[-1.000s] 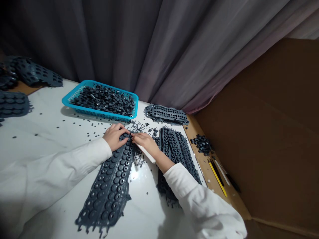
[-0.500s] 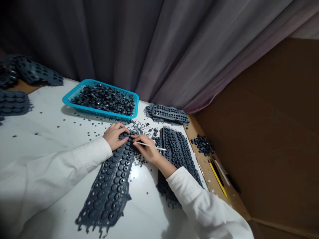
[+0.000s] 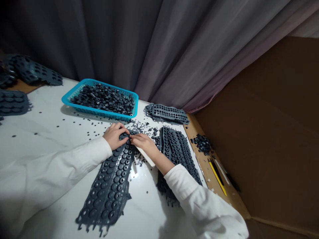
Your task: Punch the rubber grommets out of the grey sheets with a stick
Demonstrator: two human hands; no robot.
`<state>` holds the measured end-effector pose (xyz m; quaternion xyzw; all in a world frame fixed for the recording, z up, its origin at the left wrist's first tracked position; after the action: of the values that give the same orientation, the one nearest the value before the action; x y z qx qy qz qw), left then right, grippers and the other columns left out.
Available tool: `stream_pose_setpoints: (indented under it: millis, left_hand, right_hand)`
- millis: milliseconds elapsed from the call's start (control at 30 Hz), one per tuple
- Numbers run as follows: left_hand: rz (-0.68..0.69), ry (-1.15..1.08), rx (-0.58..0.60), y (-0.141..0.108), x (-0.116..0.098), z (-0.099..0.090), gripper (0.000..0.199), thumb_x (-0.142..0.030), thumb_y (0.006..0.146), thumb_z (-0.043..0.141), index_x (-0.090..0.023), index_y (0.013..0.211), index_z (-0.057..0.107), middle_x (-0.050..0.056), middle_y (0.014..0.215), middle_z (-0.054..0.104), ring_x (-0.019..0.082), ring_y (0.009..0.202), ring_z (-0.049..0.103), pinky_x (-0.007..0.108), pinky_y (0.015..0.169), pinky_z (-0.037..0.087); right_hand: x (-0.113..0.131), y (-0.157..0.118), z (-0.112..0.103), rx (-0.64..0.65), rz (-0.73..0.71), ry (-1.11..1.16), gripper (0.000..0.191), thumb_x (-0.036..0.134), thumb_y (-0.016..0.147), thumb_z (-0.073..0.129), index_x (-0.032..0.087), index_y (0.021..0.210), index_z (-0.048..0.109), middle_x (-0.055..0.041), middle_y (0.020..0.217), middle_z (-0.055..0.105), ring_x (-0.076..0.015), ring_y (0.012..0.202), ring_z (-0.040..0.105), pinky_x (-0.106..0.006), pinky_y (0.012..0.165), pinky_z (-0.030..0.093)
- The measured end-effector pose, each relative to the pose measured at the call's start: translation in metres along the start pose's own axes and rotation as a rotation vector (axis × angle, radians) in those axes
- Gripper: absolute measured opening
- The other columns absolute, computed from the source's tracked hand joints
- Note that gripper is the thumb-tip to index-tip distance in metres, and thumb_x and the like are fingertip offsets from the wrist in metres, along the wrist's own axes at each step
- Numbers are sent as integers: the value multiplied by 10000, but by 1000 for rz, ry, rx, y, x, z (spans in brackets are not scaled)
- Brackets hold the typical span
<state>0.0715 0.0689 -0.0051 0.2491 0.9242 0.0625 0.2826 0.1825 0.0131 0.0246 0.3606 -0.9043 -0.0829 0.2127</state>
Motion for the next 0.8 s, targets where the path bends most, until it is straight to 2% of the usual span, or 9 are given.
stream_pose_setpoints:
  millis: [167, 300, 433, 533, 667, 800]
  left_hand:
    - [-3, 10, 4, 0, -1, 0, 175, -295, 739, 627, -266, 909, 662, 52, 1019, 512, 286, 1008, 459, 417, 831, 414]
    - [-8, 13, 7, 0, -1, 0, 172, -299, 743, 629, -262, 907, 665, 54, 1016, 516, 288, 1009, 463, 420, 831, 412]
    - [-6, 14, 11, 0, -1, 0, 170, -302, 751, 622, -260, 911, 662, 55, 1020, 518, 288, 1016, 461, 417, 836, 409]
    - [-7, 17, 12, 0, -1, 0, 165, -302, 751, 617, -262, 907, 655, 52, 1016, 519, 284, 1014, 462, 411, 838, 408]
    - [-8, 18, 7, 0, -1, 0, 158, -297, 753, 611, -259, 901, 653, 53, 1016, 520, 286, 1013, 461, 413, 831, 409]
    - [-6, 17, 6, 0, -1, 0, 159, -292, 752, 617, -256, 902, 655, 55, 1012, 520, 288, 1011, 463, 419, 832, 410]
  right_hand:
    - [-12, -1, -13, -112, 83, 26, 183, 253, 944, 430, 221, 973, 608, -109, 1173, 640, -217, 1064, 594, -399, 884, 516]
    - [-8, -6, -24, -181, 176, 203, 110, 254, 930, 477, 221, 963, 577, -111, 1109, 663, -208, 1061, 614, -396, 901, 506]
    - [5, -11, -17, -140, 198, 378, 115, 300, 919, 507, 218, 922, 587, -112, 1103, 669, -212, 1077, 615, -395, 921, 494]
    - [8, -13, -11, -117, 206, 426, 151, 340, 912, 514, 213, 899, 594, -117, 1097, 672, -218, 1086, 612, -404, 931, 488]
    - [8, -14, -10, -118, 191, 414, 146, 332, 916, 507, 212, 901, 589, -119, 1083, 677, -217, 1088, 613, -409, 934, 489]
    - [14, -9, -10, -71, 106, 289, 129, 290, 930, 473, 223, 898, 578, -108, 1074, 686, -210, 1081, 611, -403, 913, 504]
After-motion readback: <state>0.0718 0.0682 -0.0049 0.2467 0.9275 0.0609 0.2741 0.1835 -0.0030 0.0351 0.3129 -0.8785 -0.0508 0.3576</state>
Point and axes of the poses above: each hand's wrist, its own y-axis towards the middle knuckle, its own z-axis out of the palm, x = y × z, the point moved 8 cm from there along y, towards the middle knuckle
